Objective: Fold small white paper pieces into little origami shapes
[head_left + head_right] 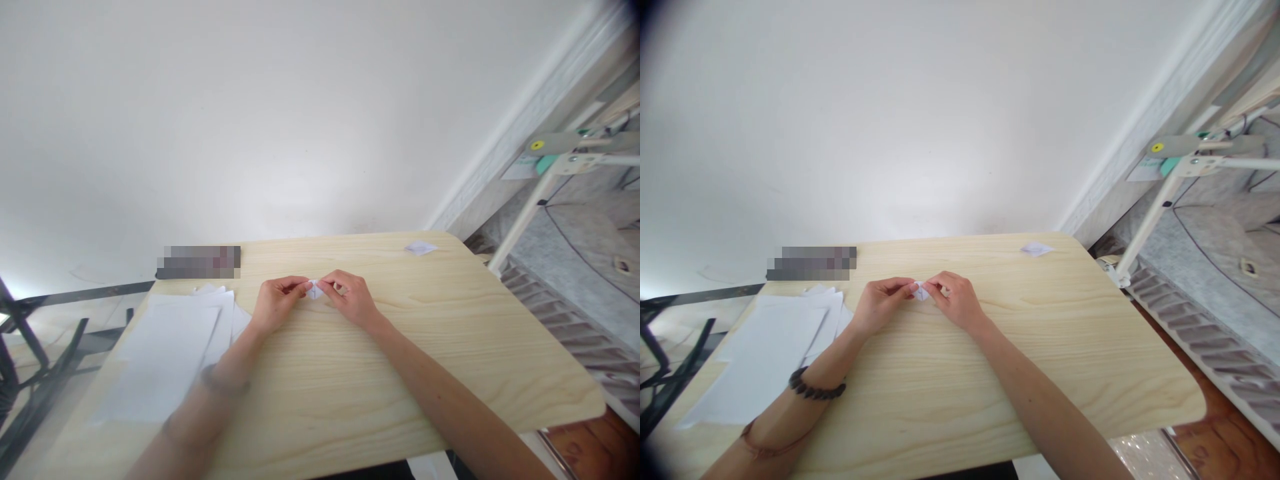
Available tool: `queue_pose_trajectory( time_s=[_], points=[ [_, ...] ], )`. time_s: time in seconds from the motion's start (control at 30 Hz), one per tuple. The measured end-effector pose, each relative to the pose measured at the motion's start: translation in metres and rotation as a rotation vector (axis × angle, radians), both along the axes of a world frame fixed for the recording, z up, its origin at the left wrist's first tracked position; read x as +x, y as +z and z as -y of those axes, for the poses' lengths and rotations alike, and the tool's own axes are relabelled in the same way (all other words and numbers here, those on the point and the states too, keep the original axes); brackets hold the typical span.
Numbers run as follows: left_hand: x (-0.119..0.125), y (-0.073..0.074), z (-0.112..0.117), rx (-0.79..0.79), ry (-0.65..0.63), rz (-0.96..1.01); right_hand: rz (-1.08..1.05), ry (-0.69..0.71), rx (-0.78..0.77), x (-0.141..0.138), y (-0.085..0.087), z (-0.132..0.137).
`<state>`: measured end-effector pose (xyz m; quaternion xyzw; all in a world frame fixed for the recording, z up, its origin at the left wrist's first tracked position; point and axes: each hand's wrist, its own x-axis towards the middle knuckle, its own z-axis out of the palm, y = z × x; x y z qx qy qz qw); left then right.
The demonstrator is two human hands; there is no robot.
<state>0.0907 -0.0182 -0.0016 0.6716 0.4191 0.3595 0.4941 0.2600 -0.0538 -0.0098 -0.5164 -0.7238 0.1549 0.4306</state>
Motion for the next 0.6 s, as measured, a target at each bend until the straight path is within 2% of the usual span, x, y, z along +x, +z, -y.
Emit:
queue_pose_trajectory(
  time_s=[0.13,0.33,0.6],
  points=[
    [0.0019,-0.0014,-0.0008,-0.07,-0.034,0.086,-0.045,-0.02,-0.023,-0.0015,0.0015,-0.001],
    [0.0033,-0.0027,0.0023,-0.092,-0.154,0.065,-0.11,-0.02,-0.065,-0.0016,-0.0003,-0.0004],
    [0.0066,-0.0071,0.0013,-0.137,-0.123,0.096,-0.164,-0.018,-0.061,-0.001,-0.0037,-0.0017]
  ],
)
